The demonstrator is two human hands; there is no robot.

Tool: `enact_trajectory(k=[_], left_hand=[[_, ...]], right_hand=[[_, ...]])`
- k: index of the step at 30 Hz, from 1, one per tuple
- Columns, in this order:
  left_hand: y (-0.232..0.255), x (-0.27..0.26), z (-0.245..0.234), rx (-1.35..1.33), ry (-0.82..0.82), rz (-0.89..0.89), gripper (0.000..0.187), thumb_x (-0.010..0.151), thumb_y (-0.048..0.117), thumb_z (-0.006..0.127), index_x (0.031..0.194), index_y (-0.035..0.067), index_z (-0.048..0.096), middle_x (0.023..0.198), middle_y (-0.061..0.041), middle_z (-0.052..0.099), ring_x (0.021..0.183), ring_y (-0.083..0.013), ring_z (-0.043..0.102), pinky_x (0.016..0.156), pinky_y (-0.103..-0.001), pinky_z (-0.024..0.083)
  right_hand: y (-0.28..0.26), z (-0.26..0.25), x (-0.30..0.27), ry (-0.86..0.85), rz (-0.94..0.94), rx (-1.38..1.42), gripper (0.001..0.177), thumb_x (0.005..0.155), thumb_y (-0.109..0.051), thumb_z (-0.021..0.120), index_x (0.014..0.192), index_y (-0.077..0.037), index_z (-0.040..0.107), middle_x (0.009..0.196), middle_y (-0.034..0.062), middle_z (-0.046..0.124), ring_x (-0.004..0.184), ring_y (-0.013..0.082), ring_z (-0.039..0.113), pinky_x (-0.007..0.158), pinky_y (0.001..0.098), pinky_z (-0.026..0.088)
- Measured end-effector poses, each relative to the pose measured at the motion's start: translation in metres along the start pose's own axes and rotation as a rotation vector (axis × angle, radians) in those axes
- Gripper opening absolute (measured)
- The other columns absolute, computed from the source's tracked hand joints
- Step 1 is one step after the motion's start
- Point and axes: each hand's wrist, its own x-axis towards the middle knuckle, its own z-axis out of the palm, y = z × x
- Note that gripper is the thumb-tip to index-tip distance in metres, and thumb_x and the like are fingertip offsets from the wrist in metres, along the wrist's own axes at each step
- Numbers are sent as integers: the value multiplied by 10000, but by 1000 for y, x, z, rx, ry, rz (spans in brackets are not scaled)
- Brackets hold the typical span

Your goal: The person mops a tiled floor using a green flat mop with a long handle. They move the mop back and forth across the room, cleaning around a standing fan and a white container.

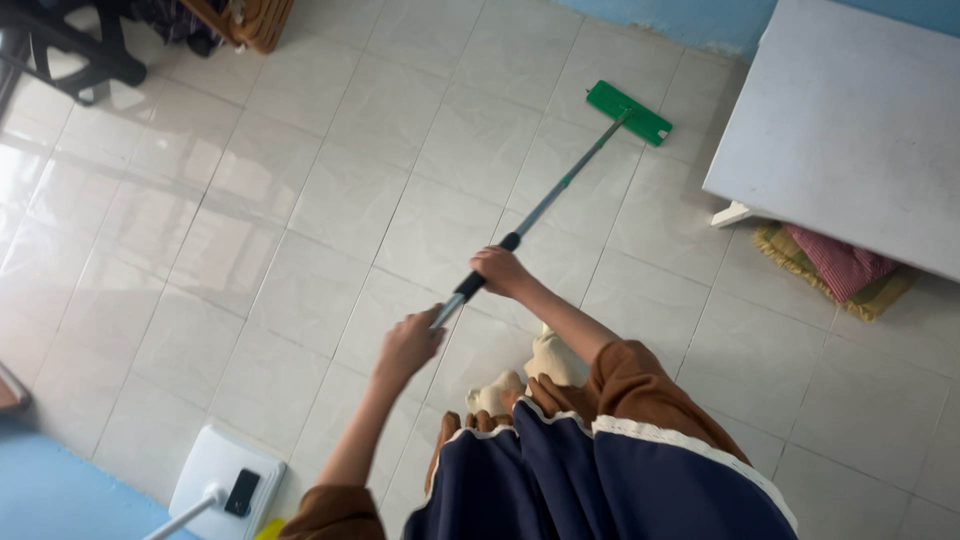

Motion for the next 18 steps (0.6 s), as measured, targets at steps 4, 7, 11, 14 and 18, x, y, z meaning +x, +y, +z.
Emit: enact_trajectory(k=[4, 7, 11, 14, 18], left_hand=[[64, 94, 48, -22, -7, 61, 415, 893, 225, 687, 1288, 141, 592, 1008, -161, 722, 919, -396, 711, 792, -511, 573], [117, 155, 65, 13, -8, 102, 338, 894, 190, 670, 1193, 60, 581, 995, -187, 710, 906, -401, 718, 758, -516, 581], [167, 204, 90, 53, -41, 88, 191, 950, 174, 627, 1088, 47, 589, 967, -171, 732, 904, -377, 748, 752, -485, 613], [179, 223, 115, -13, -40, 84, 213, 925, 205, 661, 1034, 34, 595, 965, -188, 728, 898, -394, 738, 755, -497, 603], [177, 215, 149, -31, -40, 75, 250, 946, 213, 640, 1105, 29, 580, 979, -203, 731, 909, -408, 735, 761, -504, 608]], right_hand=[[95, -52, -19, 39, 187, -89, 108, 769, 16, 698, 823, -63, 648, 966, 115, 695, 1094, 310, 654, 1006, 416, 507], [161, -81, -27, 99, 257, -144, 130, 768, 32, 704, 855, -54, 658, 1055, 132, 694, 1227, 339, 603, 1024, 422, 493], [218, -107, -37, 71, 353, -190, 137, 821, 48, 690, 871, -79, 673, 1096, 108, 697, 1352, 324, 544, 1095, 475, 462], [236, -120, -46, 57, 416, -179, 145, 835, 49, 688, 920, -65, 666, 1153, 104, 688, 1394, 343, 510, 1053, 506, 481], [215, -107, -59, 9, 511, -429, 162, 802, 28, 705, 918, -83, 681, 1198, 97, 674, 1383, 324, 496, 1020, 538, 473]])
